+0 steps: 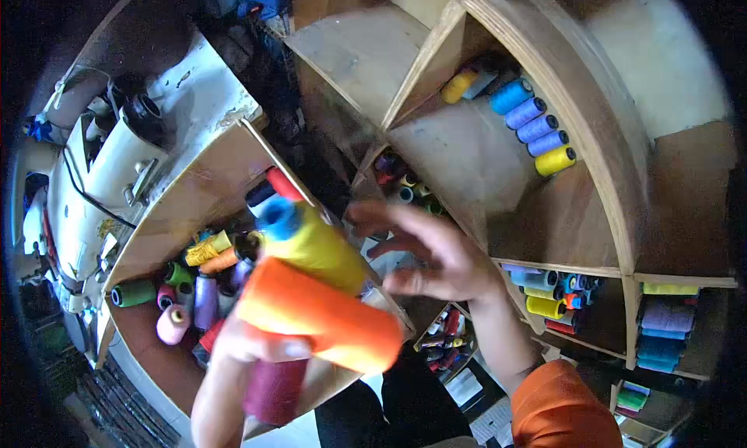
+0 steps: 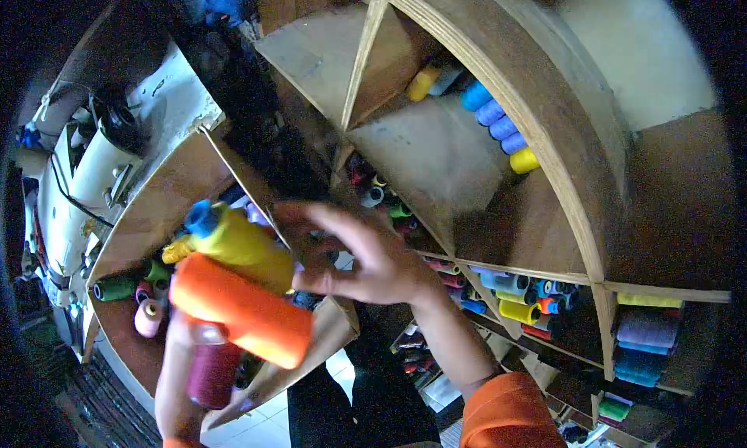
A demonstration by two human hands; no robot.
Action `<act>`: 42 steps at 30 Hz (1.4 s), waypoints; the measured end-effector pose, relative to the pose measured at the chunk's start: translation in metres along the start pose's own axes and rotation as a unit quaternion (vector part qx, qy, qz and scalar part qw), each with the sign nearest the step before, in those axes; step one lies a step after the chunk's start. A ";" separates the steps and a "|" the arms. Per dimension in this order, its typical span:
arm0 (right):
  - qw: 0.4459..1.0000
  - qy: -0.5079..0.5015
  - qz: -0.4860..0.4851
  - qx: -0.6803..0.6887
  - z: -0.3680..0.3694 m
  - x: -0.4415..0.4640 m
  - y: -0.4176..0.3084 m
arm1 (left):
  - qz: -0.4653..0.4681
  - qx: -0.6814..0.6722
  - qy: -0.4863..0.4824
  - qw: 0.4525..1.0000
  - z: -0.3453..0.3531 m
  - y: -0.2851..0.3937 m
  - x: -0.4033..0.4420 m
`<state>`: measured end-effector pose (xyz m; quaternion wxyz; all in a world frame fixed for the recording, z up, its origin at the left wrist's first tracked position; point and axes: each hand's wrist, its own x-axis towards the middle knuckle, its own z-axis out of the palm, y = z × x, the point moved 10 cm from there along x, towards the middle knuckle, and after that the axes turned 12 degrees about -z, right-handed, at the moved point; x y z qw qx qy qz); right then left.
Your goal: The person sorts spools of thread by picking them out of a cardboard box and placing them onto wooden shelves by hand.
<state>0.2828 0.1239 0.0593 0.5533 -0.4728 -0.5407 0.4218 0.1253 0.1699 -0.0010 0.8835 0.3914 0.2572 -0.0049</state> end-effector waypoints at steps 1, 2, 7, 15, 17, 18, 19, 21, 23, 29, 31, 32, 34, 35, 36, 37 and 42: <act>0.993 -0.067 -0.034 -0.089 0.010 -0.001 -0.005 | -0.041 0.030 -0.042 0.998 0.020 -0.002 0.013; 0.997 -0.034 0.004 -0.066 0.004 -0.006 0.005 | -0.014 -0.016 -0.055 0.998 0.040 0.015 0.029; 0.993 0.094 0.064 -0.021 -0.020 -0.030 0.019 | 0.105 -0.146 -0.084 0.980 0.046 0.020 0.052; 0.902 0.416 0.049 -0.109 -0.141 -0.046 0.042 | 0.137 -0.257 -0.109 0.951 0.016 0.026 0.043; 0.879 0.426 -0.076 -0.199 -0.187 -0.028 0.066 | 0.119 -0.261 -0.098 0.953 0.006 0.016 0.037; 0.847 0.428 -0.047 -0.311 -0.209 -0.022 0.081 | 0.114 -0.263 -0.096 0.953 0.003 0.012 0.035; 0.803 0.425 -0.018 -0.418 -0.225 -0.013 0.088 | 0.117 -0.266 -0.102 0.951 0.002 0.012 0.033; 0.781 0.438 0.028 -0.444 -0.240 0.007 0.104 | 0.117 -0.276 -0.111 0.948 -0.005 0.006 0.029; 0.753 0.461 0.039 -0.468 -0.264 0.011 0.138 | 0.117 -0.293 -0.094 0.944 -0.008 0.002 0.028; 0.695 0.479 0.061 -0.532 -0.259 0.007 0.133 | 0.146 -0.302 -0.088 0.938 -0.003 0.010 0.032; 0.716 0.456 0.004 -0.528 -0.261 0.006 0.132 | 0.163 -0.288 -0.119 0.936 0.000 0.018 0.033; 0.756 0.457 -0.010 -0.469 -0.258 0.001 0.138 | 0.183 -0.269 -0.187 0.927 0.005 0.022 0.032; 0.824 0.421 -0.044 -0.377 -0.212 0.005 0.104 | 0.174 -0.288 -0.149 0.930 0.011 0.024 0.027; 0.899 0.365 -0.020 -0.242 -0.166 0.010 0.079 | 0.179 -0.294 -0.157 0.926 0.016 0.028 0.025; 0.948 0.300 0.003 -0.103 -0.113 0.010 0.056 | 0.170 -0.299 -0.116 0.932 0.016 0.031 0.024; 0.983 0.172 -0.042 0.044 -0.061 0.012 0.036 | 0.173 -0.289 -0.142 0.931 0.021 0.036 0.022; 0.999 0.045 -0.017 0.012 0.036 0.005 -0.076 | 0.161 -0.250 -0.032 0.954 0.057 0.074 -0.010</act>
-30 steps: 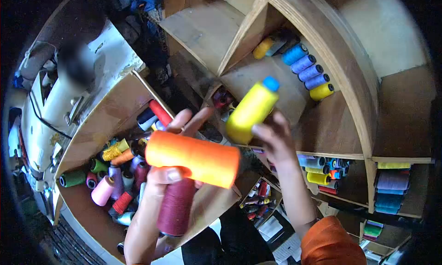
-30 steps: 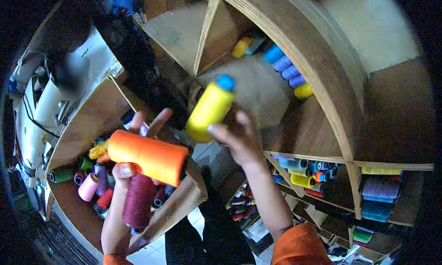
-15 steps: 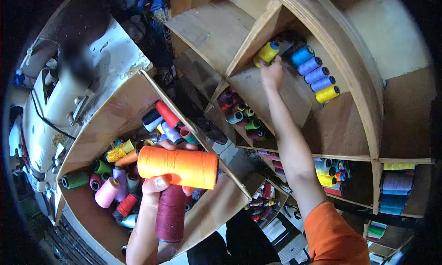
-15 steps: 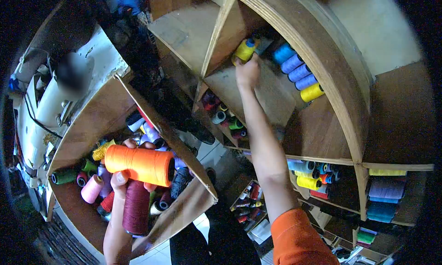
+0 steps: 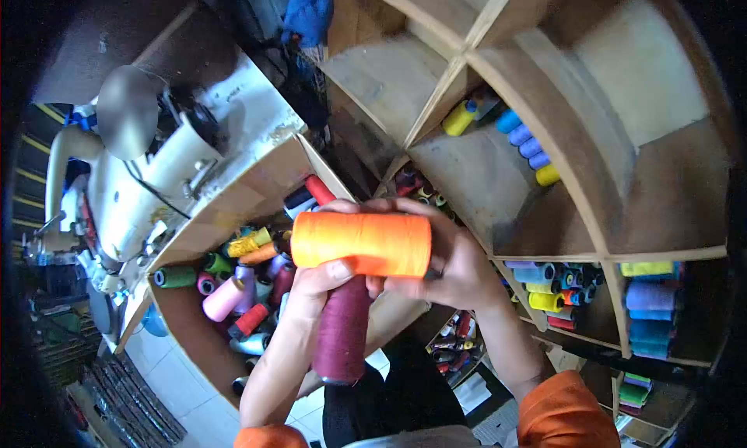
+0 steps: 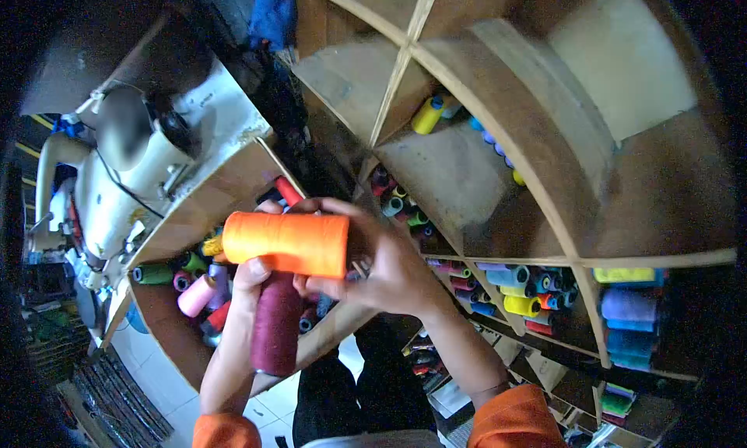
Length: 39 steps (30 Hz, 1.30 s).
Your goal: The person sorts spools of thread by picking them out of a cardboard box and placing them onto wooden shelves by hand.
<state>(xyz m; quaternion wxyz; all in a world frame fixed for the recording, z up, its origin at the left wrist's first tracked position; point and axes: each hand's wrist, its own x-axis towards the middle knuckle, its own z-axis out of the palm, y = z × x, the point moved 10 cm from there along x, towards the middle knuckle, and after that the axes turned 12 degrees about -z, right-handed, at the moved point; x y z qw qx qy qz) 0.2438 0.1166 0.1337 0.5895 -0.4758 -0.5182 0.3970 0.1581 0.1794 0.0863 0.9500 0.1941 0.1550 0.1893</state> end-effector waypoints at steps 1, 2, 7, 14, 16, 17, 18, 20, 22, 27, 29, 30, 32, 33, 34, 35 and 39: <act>0.999 0.033 -0.006 0.002 0.000 -0.001 -0.015 | -0.006 0.037 0.000 0.999 0.004 0.005 -0.008; 0.997 0.064 -0.014 0.035 0.000 -0.003 -0.034 | -0.005 0.060 -0.045 0.997 0.021 0.014 -0.016; 0.988 0.102 0.055 0.100 0.005 -0.020 -0.090 | 0.034 0.289 -0.056 0.955 0.106 0.079 -0.072; 0.972 0.189 0.043 0.133 0.023 -0.021 -0.155 | 0.000 0.449 -0.031 0.893 0.160 0.084 -0.116; 0.959 0.234 0.050 0.152 0.024 -0.024 -0.159 | 0.026 0.507 -0.031 0.861 0.171 0.080 -0.122; 0.961 0.230 0.039 0.148 0.024 -0.022 -0.164 | 0.033 0.515 -0.001 0.856 0.171 0.082 -0.123; 0.963 0.225 0.030 0.144 0.025 -0.022 -0.167 | 0.018 0.483 0.011 0.875 0.171 0.083 -0.125; 0.968 0.215 0.013 0.131 0.029 -0.023 -0.177 | 0.007 0.429 0.029 0.903 0.170 0.084 -0.131; 0.971 0.223 0.006 0.087 0.027 -0.029 -0.185 | 0.019 0.385 0.034 0.922 0.171 0.085 -0.133; 0.974 0.209 0.002 0.087 0.017 -0.046 -0.181 | 0.025 0.324 -0.047 0.944 0.187 0.083 -0.138; 0.975 0.189 0.004 0.117 0.018 -0.049 -0.183 | 0.030 0.313 -0.072 0.946 0.199 0.083 -0.141; 0.977 0.193 0.004 0.086 0.014 -0.052 -0.183 | 0.027 0.313 -0.075 0.946 0.203 0.082 -0.142; 0.979 0.203 0.006 0.023 0.007 -0.058 -0.183 | 0.008 0.318 -0.089 0.944 0.206 0.073 -0.144; 0.984 0.178 -0.019 -0.024 0.007 -0.056 -0.190 | -0.002 0.319 -0.096 0.943 0.208 0.069 -0.143; 0.985 0.153 -0.042 -0.071 0.008 -0.053 -0.197 | -0.023 0.320 -0.119 0.940 0.213 0.061 -0.143; 0.982 0.129 -0.065 -0.118 0.009 -0.051 -0.202 | -0.039 0.341 -0.125 0.931 0.214 0.055 -0.144; 0.891 0.020 -0.232 -0.389 0.013 -0.040 -0.264 | -0.051 0.472 -0.117 0.872 0.216 0.039 -0.148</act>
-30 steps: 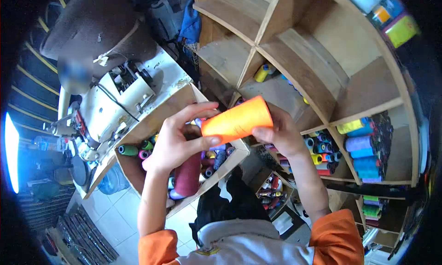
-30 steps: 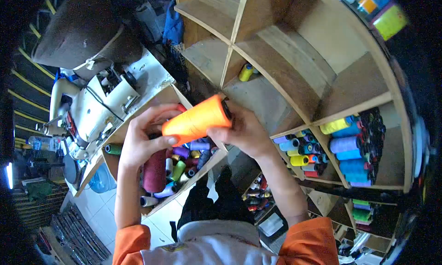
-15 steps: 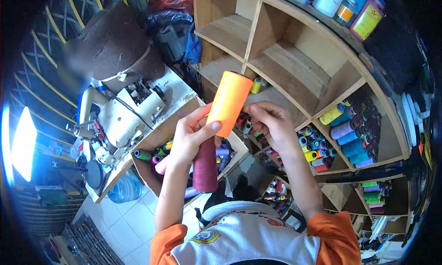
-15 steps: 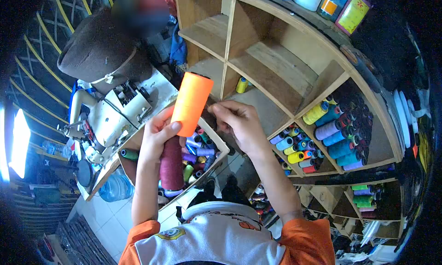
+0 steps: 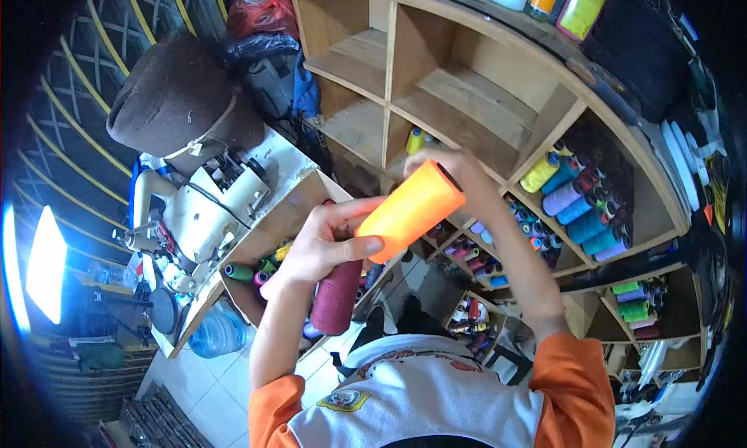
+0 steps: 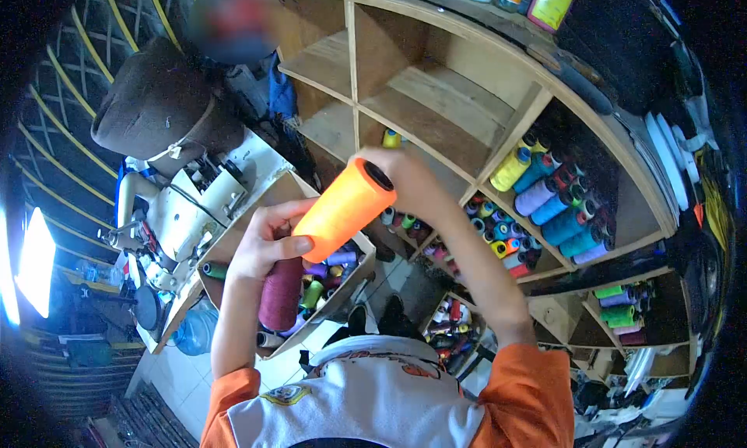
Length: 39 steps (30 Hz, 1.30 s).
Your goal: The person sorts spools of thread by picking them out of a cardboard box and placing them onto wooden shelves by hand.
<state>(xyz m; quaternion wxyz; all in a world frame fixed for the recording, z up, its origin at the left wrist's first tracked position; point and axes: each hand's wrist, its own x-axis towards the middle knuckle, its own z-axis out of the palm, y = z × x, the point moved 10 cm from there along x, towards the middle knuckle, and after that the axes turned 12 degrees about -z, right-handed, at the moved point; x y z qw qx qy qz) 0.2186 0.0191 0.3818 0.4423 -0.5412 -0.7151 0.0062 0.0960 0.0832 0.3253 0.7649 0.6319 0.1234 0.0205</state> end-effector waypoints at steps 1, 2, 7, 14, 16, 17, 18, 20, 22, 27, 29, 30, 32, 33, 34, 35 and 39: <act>0.999 -0.008 0.025 -0.018 -0.006 0.000 0.005 | -0.030 -0.014 -0.020 0.999 0.003 -0.001 -0.001; 0.998 -0.016 0.050 -0.034 -0.011 -0.001 0.009 | -0.060 -0.027 -0.038 0.997 0.005 -0.003 -0.004; 0.992 -0.105 0.052 -0.047 -0.006 0.012 -0.005 | 0.041 0.262 -0.038 0.963 0.019 0.023 -0.008; 0.982 0.038 0.179 -0.054 -0.012 -0.013 -0.035 | 0.122 0.298 0.263 0.910 -0.007 0.045 -0.009; 0.975 0.094 0.203 0.016 -0.006 -0.029 -0.025 | 0.177 0.206 0.268 0.925 -0.008 0.042 -0.014; 0.971 0.127 0.202 0.037 -0.006 -0.034 -0.023 | 0.127 0.147 0.243 0.950 -0.007 0.036 -0.013; 0.965 0.160 0.201 0.058 -0.007 -0.038 -0.020 | 0.103 0.094 0.226 0.964 -0.006 0.032 -0.012; 0.965 0.176 0.178 0.082 -0.005 -0.043 -0.014 | 0.046 -0.016 0.187 0.981 -0.002 0.019 -0.009; 0.956 0.196 0.171 0.134 0.000 -0.049 -0.001 | 0.037 -0.125 0.053 0.990 0.009 0.011 -0.004; 0.884 0.286 0.191 0.317 0.026 -0.077 0.043 | -0.011 -0.186 0.032 0.982 0.041 -0.002 -0.002; 0.791 0.325 0.251 0.453 0.043 -0.093 0.050 | -0.025 -0.216 0.022 0.976 0.035 -0.020 0.006; 0.773 0.307 0.264 0.489 0.050 -0.100 0.047 | -0.032 -0.206 0.047 0.977 0.030 -0.030 0.006; 0.735 0.266 0.288 0.553 0.062 -0.115 0.038 | -0.041 -0.188 0.095 0.977 0.022 -0.045 0.010; 0.745 0.234 0.294 0.552 0.069 -0.119 0.032 | -0.043 -0.196 0.085 0.976 0.019 -0.057 0.014; 0.753 0.203 0.300 0.550 0.079 -0.125 0.026 | -0.037 -0.205 0.092 0.974 0.018 -0.065 0.016; 0.760 0.174 0.305 0.547 0.088 -0.132 0.021 | -0.032 -0.213 0.098 0.972 0.019 -0.073 0.018; 0.751 0.186 0.393 0.497 0.121 -0.170 0.031 | -0.053 -0.233 0.093 0.966 0.029 -0.118 0.030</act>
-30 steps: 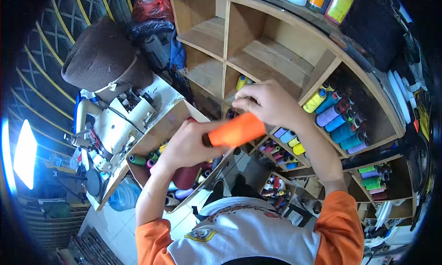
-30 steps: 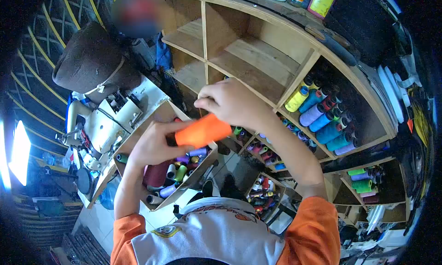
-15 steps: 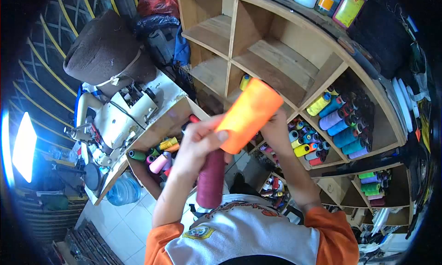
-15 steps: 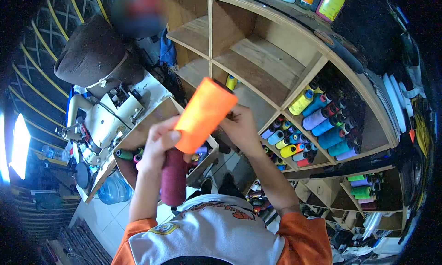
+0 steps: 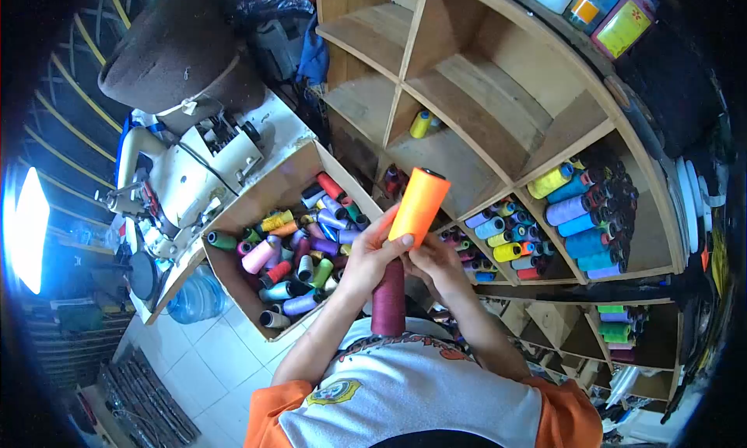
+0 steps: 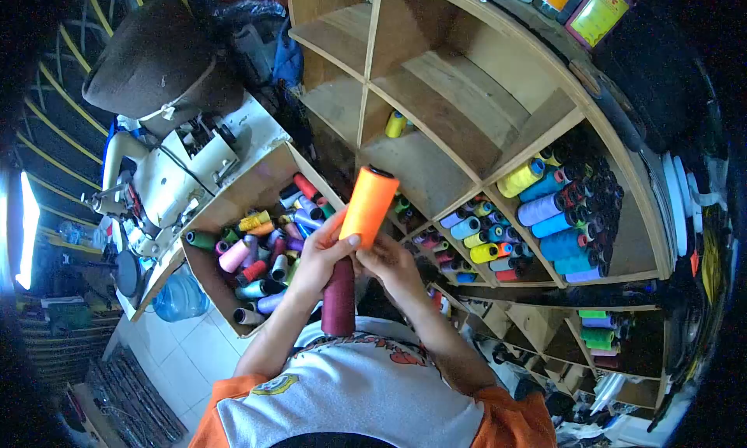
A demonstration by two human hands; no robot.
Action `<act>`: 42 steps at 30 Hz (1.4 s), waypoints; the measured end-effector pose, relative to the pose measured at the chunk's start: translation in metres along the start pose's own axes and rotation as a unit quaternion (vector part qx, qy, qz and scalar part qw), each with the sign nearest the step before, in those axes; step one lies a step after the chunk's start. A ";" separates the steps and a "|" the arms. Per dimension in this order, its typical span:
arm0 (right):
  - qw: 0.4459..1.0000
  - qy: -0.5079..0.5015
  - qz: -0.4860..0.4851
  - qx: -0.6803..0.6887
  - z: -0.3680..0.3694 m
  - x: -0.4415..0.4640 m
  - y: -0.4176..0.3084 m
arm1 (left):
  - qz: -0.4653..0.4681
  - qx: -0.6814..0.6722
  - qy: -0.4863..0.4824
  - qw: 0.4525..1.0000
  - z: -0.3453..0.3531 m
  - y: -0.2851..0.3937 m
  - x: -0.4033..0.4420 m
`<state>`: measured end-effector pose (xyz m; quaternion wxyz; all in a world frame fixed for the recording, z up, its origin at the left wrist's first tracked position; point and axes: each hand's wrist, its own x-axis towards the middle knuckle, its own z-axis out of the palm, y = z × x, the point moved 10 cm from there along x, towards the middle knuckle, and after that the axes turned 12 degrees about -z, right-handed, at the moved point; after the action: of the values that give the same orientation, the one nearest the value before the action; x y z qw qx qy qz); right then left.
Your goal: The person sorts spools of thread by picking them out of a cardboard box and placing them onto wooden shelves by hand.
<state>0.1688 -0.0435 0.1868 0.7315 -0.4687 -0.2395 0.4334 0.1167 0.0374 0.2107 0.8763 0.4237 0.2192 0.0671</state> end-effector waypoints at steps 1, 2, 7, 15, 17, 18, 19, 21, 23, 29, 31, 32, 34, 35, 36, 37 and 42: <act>0.999 0.043 0.015 -0.026 -0.009 -0.003 0.009 | 0.005 -0.013 0.002 1.000 -0.004 -0.012 0.005; 0.999 0.051 0.008 -0.017 -0.012 -0.004 0.017 | 0.038 0.031 0.014 0.999 -0.009 -0.012 0.007; 0.984 0.171 -0.028 0.044 -0.056 -0.001 0.033 | -0.017 0.019 0.057 0.998 -0.040 -0.012 0.004; 0.900 0.273 -0.147 -0.306 -0.160 0.086 -0.019 | -0.020 -0.078 0.203 0.976 -0.133 -0.015 -0.004; 0.872 0.243 -0.125 -0.405 -0.197 0.124 -0.003 | -0.033 -0.077 0.253 0.964 -0.145 -0.010 -0.006; 0.835 0.223 -0.127 -0.487 -0.213 0.147 0.006 | -0.019 -0.097 0.268 0.958 -0.152 -0.012 -0.005; 0.791 0.200 -0.131 -0.563 -0.204 0.168 0.005 | -0.019 -0.088 0.301 0.949 -0.158 -0.010 -0.005; 0.751 0.151 -0.126 -0.630 -0.191 0.211 0.004 | 0.009 -0.138 0.312 0.940 -0.169 -0.018 -0.003; 0.687 0.104 -0.109 -0.711 -0.184 0.260 0.008 | 0.013 -0.165 0.352 0.921 -0.179 -0.030 -0.004; 0.680 0.048 -0.066 -0.729 -0.216 0.370 0.050 | 0.021 -0.241 0.439 0.865 -0.183 -0.065 -0.006; 0.665 0.027 -0.073 -0.743 -0.220 0.380 0.058 | 0.029 -0.260 0.443 0.858 -0.175 -0.068 -0.002; 0.658 0.017 -0.091 -0.748 -0.222 0.385 0.064 | 0.035 -0.266 0.445 0.855 -0.175 -0.072 0.003; 0.645 0.006 -0.117 -0.755 -0.231 0.388 0.071 | 0.035 -0.270 0.441 0.855 -0.168 -0.070 0.009; 0.641 0.003 -0.130 -0.756 -0.235 0.391 0.072 | 0.039 -0.267 0.442 0.855 -0.168 -0.068 0.013; 0.637 0.002 -0.143 -0.757 -0.228 0.392 0.070 | 0.043 -0.264 0.443 0.856 -0.168 -0.067 0.016; 0.637 0.013 -0.137 -0.758 -0.228 0.389 0.070 | 0.045 -0.260 0.444 0.857 -0.168 -0.066 0.019; 0.743 0.002 -0.124 -0.658 -0.180 0.346 0.041 | 0.082 -0.298 0.449 0.839 -0.171 -0.059 0.034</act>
<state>0.4644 0.1748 0.0506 0.2890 -0.8006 -0.5198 0.0731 0.0678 0.1325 0.0613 0.7573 0.0820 0.5224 0.3832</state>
